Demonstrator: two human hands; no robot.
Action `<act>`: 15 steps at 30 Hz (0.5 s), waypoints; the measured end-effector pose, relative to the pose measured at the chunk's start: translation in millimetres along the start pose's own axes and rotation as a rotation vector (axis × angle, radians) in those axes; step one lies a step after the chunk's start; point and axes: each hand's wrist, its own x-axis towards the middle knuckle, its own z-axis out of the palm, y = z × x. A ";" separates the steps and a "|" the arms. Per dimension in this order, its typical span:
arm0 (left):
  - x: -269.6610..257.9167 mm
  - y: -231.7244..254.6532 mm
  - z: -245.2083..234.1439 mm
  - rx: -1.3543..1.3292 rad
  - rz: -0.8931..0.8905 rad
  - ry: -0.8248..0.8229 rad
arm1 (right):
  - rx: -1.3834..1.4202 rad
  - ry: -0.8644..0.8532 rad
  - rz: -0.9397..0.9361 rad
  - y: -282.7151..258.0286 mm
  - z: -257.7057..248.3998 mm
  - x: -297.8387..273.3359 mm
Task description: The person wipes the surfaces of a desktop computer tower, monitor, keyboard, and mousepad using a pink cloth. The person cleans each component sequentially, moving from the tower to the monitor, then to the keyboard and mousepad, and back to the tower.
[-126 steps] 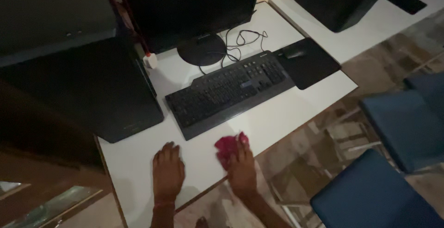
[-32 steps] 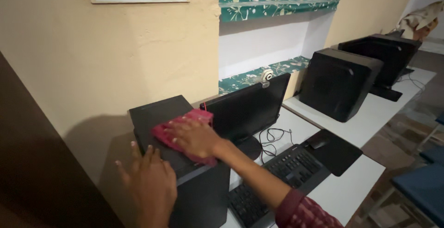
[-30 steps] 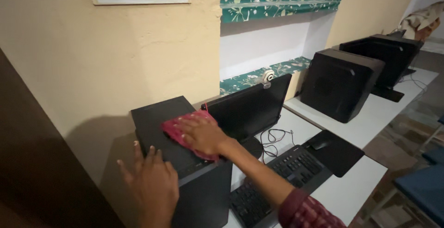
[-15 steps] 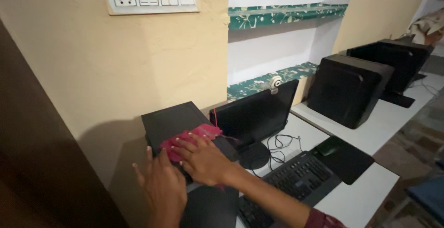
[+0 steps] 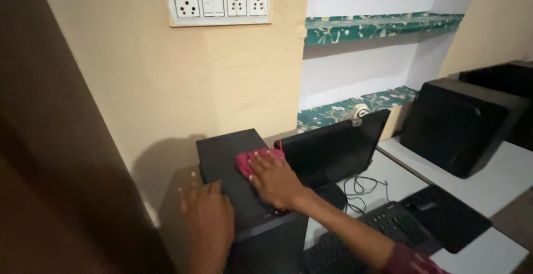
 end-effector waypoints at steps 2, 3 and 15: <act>3.0 -4.1 9.2 -0.002 0.027 0.027 | 0.033 -0.020 -0.059 -12.8 -2.6 -9.1; 3.1 -6.0 15.8 0.013 0.015 0.023 | 0.049 -0.030 -0.090 -17.6 -5.7 -11.8; 24.1 -9.6 43.2 0.183 0.006 -0.067 | 0.211 -0.172 -0.294 -8.8 -3.9 69.9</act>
